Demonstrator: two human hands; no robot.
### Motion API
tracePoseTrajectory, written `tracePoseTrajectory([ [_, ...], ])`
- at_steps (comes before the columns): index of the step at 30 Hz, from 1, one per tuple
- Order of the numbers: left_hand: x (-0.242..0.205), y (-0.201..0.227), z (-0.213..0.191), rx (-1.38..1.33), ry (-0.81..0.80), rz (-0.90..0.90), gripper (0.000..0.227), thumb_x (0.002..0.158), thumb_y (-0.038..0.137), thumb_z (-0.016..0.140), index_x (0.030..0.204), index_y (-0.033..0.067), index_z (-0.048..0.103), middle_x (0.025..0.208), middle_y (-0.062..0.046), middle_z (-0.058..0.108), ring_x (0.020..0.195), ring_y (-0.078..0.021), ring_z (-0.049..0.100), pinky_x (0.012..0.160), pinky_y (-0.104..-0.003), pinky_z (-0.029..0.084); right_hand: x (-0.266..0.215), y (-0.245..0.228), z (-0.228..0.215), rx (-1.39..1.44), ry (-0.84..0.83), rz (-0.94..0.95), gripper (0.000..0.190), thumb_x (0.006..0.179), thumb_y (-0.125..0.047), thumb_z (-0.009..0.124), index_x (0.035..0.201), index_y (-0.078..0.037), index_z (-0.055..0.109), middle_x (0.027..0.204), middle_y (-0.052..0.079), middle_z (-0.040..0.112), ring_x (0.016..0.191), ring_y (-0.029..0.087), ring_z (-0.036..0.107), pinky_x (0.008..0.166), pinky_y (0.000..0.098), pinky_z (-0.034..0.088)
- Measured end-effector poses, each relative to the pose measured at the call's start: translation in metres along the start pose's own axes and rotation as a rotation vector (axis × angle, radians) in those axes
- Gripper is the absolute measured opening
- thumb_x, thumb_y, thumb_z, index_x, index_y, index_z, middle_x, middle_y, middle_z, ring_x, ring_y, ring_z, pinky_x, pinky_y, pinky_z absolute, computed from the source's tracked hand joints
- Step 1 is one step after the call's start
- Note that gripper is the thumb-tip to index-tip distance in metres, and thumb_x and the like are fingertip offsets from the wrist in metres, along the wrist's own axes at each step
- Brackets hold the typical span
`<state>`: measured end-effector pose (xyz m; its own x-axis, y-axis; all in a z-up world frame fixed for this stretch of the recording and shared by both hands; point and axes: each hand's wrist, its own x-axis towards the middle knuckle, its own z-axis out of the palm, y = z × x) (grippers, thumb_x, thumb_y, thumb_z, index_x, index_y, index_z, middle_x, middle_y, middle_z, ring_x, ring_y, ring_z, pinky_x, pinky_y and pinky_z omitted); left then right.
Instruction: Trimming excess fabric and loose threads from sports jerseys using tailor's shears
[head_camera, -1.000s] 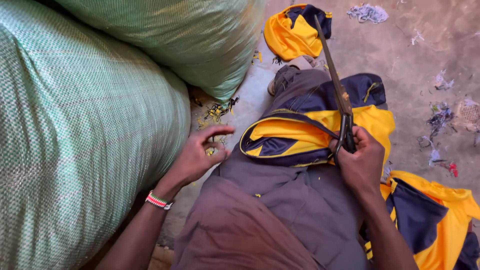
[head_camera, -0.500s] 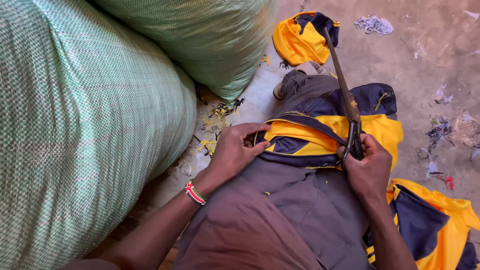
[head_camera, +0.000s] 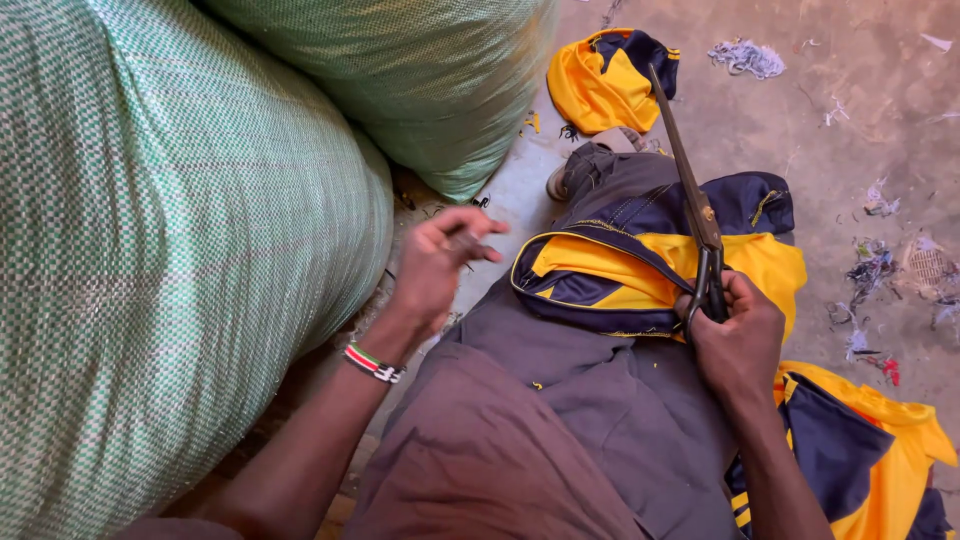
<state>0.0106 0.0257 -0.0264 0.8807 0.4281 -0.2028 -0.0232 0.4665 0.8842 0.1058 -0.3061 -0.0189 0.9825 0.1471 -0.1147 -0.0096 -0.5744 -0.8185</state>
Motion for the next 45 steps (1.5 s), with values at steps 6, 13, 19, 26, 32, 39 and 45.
tracePoseTrajectory([
  [6,0.01,0.016,-0.033,0.795,-0.011,0.062,0.033,0.083,0.039,0.077,0.102,0.0138,0.066,0.099,-0.008,0.054,0.086,-0.0254,0.051,0.08,-0.037,0.043,0.014,-0.034,-0.006,0.211,-0.053,0.11,0.013,0.086,0.0,0.072,0.094,0.0,0.062,0.07,0.008,0.062,0.053,0.015,0.059,0.05,0.0277,0.051],
  [13,0.032,-0.016,0.079,0.433,-0.659,0.605,0.056,0.074,0.027,0.095,0.113,-0.0019,0.068,0.122,-0.019,0.07,0.129,-0.0356,0.06,0.127,-0.054,0.026,0.059,-0.113,-0.012,0.449,0.024,-0.037,0.026,0.088,-0.01,0.085,0.094,-0.001,0.062,0.071,0.01,0.067,0.056,0.016,0.071,0.041,0.0192,0.053],
  [19,0.083,-0.022,0.083,0.07,0.09,-0.105,0.031,0.069,0.012,0.092,0.09,0.0029,0.073,0.076,-0.008,0.07,0.061,-0.0189,0.065,0.042,-0.037,0.052,0.065,-0.065,-0.02,0.365,0.079,-0.025,0.025,0.089,-0.005,0.082,0.096,0.003,0.059,0.064,0.016,0.066,0.049,0.017,0.065,0.041,0.0224,0.048],
  [26,0.104,-0.023,0.036,0.877,-0.13,-0.144,0.095,0.065,0.016,0.091,0.147,0.0167,0.044,0.1,-0.015,0.073,0.086,-0.0321,0.073,0.068,-0.044,0.059,0.062,-0.002,-0.005,0.228,0.202,0.096,0.021,0.089,-0.015,0.085,0.091,-0.002,0.068,0.061,0.006,0.064,0.048,0.011,0.063,0.044,0.0201,0.049],
  [32,0.068,0.026,0.102,0.821,-0.258,0.684,0.039,0.08,-0.009,0.061,0.114,0.0082,0.069,0.105,-0.019,0.062,0.092,-0.0402,0.063,0.08,-0.046,0.054,0.061,0.002,-0.008,0.065,0.234,0.076,0.018,0.09,-0.022,0.083,0.095,-0.008,0.072,0.064,0.001,0.061,0.056,0.005,0.054,0.051,0.0173,0.043],
  [39,0.076,-0.016,0.112,1.02,-0.538,0.507,0.03,0.083,0.003,0.068,0.112,0.0088,0.074,0.108,-0.015,0.064,0.088,-0.0489,0.069,0.075,-0.055,0.058,0.062,0.003,-0.006,-0.083,0.233,0.03,0.017,0.089,-0.023,0.081,0.091,-0.01,0.071,0.062,0.003,0.061,0.057,0.009,0.05,0.053,0.0238,0.041],
  [45,0.081,-0.032,0.112,0.954,-0.479,0.511,0.013,0.088,0.01,0.07,0.097,0.0169,0.077,0.094,-0.004,0.07,0.089,-0.038,0.073,0.076,-0.045,0.06,0.062,-0.002,-0.004,-0.117,0.256,0.001,0.019,0.09,-0.022,0.084,0.091,-0.009,0.07,0.064,0.006,0.064,0.058,0.013,0.051,0.055,0.0277,0.042],
])
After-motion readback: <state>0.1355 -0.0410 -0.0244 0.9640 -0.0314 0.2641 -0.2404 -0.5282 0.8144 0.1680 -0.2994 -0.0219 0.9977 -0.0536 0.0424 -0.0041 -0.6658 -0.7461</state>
